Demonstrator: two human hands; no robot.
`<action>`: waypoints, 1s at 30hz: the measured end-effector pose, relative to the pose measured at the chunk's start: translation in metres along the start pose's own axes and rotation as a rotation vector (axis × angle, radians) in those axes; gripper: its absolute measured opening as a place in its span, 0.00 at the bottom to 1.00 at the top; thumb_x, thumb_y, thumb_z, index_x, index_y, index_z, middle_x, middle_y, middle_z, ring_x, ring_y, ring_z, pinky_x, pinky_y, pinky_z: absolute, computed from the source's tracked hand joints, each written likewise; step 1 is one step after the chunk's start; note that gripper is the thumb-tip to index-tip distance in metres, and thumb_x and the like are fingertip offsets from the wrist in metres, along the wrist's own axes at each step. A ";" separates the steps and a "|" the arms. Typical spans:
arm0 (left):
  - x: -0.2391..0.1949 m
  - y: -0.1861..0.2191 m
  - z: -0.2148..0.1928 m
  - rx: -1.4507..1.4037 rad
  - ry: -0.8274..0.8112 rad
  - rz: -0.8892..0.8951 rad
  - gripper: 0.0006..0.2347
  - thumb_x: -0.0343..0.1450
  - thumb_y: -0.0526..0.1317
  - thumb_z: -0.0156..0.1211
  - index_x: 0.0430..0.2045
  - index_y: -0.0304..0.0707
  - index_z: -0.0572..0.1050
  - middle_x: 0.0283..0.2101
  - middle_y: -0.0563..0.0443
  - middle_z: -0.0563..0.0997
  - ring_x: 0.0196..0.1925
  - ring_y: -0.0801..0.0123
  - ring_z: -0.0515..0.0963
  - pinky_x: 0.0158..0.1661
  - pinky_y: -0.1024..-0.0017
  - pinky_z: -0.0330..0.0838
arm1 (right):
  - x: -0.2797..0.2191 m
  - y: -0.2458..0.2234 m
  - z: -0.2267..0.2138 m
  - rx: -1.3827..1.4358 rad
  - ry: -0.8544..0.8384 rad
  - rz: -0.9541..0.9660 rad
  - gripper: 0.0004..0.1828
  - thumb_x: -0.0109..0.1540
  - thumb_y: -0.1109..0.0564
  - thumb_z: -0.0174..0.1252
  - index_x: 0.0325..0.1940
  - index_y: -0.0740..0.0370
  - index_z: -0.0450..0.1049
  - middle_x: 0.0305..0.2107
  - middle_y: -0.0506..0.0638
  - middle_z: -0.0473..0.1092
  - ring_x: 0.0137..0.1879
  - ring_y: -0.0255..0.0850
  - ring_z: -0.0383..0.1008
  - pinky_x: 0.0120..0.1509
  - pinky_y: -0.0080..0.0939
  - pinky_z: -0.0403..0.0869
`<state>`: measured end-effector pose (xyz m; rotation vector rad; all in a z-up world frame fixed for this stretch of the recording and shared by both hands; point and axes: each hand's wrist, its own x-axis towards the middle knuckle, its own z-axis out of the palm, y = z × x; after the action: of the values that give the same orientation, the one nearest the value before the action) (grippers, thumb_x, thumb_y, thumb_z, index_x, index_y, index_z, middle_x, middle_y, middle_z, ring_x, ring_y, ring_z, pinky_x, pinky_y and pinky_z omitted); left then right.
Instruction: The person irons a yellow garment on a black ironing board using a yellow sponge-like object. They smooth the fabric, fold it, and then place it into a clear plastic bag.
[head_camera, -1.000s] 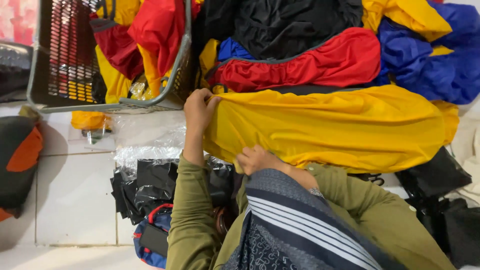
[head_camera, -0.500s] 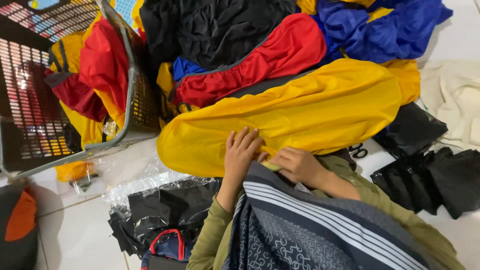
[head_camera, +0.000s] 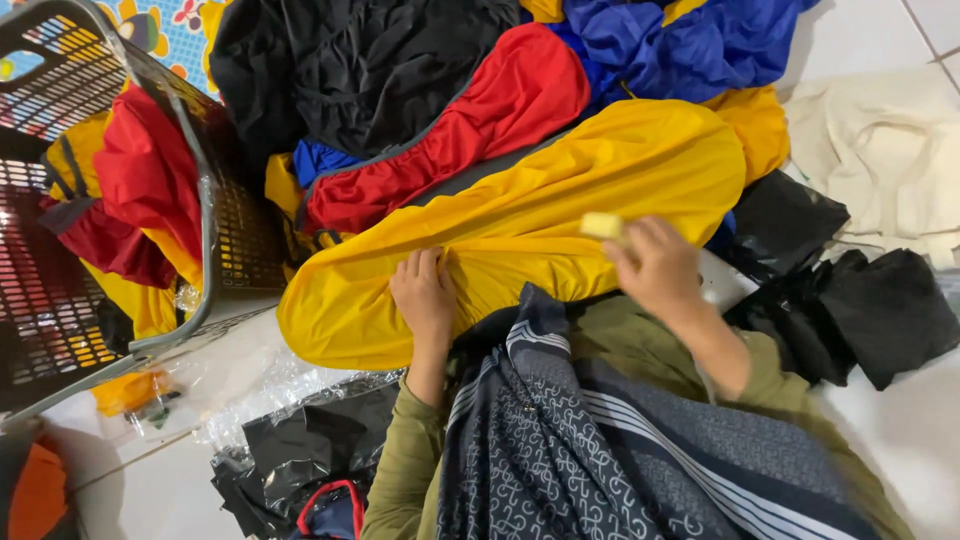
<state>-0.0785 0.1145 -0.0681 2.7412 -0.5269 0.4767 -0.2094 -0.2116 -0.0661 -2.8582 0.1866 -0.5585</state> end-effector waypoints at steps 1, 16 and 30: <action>-0.002 0.001 0.001 0.012 -0.015 -0.013 0.04 0.72 0.39 0.63 0.38 0.51 0.75 0.36 0.61 0.77 0.38 0.67 0.77 0.36 0.72 0.66 | -0.006 -0.025 0.012 0.178 -0.028 -0.063 0.13 0.68 0.44 0.59 0.40 0.54 0.75 0.34 0.43 0.67 0.40 0.40 0.73 0.42 0.37 0.74; 0.002 0.008 -0.008 -0.016 -0.013 -0.028 0.05 0.72 0.35 0.61 0.38 0.47 0.77 0.38 0.56 0.79 0.39 0.63 0.76 0.37 0.67 0.64 | -0.002 0.068 -0.034 -0.364 -0.017 0.214 0.11 0.68 0.49 0.64 0.38 0.52 0.70 0.29 0.46 0.65 0.35 0.43 0.70 0.31 0.42 0.68; 0.002 0.011 -0.007 0.075 0.011 0.025 0.04 0.75 0.41 0.61 0.41 0.49 0.77 0.37 0.61 0.78 0.42 0.70 0.77 0.38 0.75 0.66 | -0.009 -0.035 -0.009 0.981 -1.023 -0.034 0.19 0.73 0.51 0.43 0.54 0.70 0.70 0.39 0.71 0.76 0.46 0.67 0.79 0.50 0.60 0.76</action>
<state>-0.0832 0.1066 -0.0590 2.8042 -0.5521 0.5272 -0.2179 -0.1781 -0.0526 -1.8444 -0.2484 0.6682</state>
